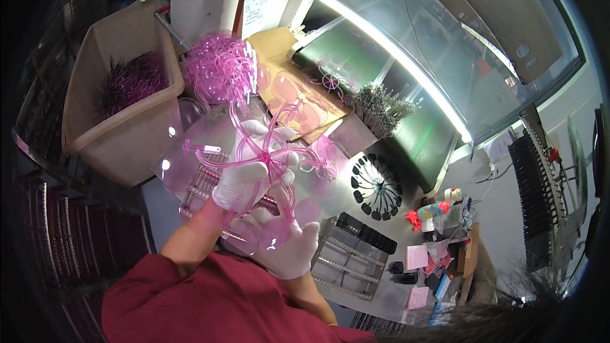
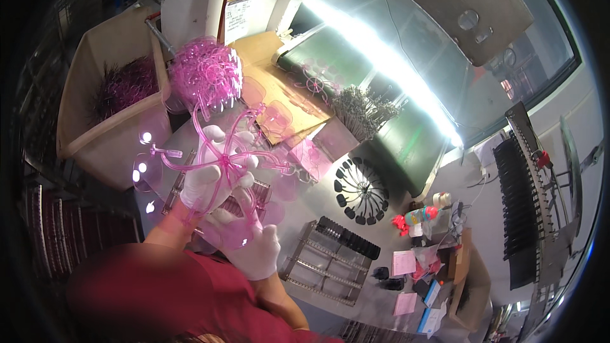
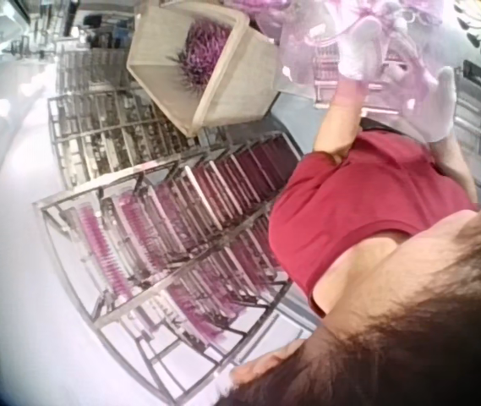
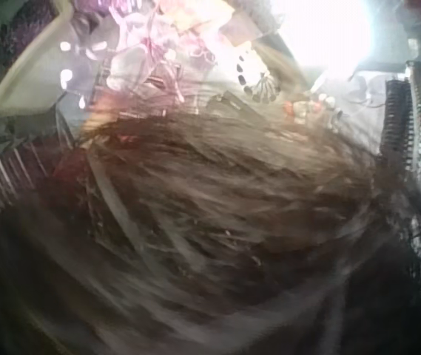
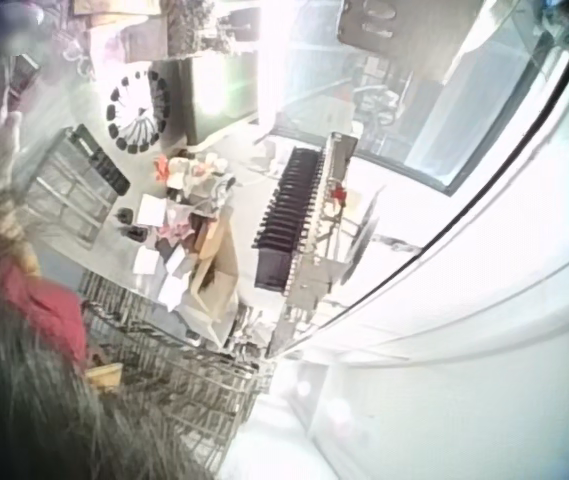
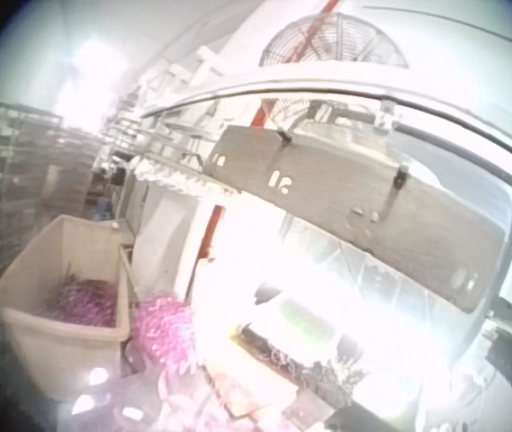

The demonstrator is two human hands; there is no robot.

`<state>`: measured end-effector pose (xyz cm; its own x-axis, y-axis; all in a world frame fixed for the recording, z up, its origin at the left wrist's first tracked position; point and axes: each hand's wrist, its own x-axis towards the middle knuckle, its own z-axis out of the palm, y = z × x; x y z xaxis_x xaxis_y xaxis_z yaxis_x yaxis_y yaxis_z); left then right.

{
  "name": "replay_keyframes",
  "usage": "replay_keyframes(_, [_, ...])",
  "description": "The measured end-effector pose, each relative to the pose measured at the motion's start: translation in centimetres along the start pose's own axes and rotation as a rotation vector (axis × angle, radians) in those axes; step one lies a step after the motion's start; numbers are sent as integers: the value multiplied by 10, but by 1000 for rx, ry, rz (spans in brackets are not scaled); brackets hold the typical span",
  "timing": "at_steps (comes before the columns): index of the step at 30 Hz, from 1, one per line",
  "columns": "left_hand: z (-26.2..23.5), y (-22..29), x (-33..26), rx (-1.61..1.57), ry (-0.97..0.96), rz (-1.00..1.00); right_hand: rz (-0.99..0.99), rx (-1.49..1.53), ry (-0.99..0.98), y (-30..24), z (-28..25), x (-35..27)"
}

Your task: The person assembles decorative items by inserting black and pink plastic pieces into metal frames. They handle the components with gloved hands, arranging them in rows and securing them within the frames.

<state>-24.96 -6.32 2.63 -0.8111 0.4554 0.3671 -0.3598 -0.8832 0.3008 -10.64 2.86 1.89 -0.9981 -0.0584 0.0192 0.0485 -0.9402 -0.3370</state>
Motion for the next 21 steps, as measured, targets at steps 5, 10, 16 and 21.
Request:
replay_keyframes(5, [14, 19, -7, -38, 24, 42, 60, -320, -124, -17, 12, 32])
replay_keyframes(10, [17, 62, -24, 49, 67, 231, -492, -1831, -81, -34, -26, 8])
replay_keyframes(16, [5, 71, -53, -178, -124, -74, 4, -653, 40, -49, -28, 44])
replay_keyframes(21, [-5, 64, -65, -160, -236, -168, 246, -486, -305, -46, -10, 41])
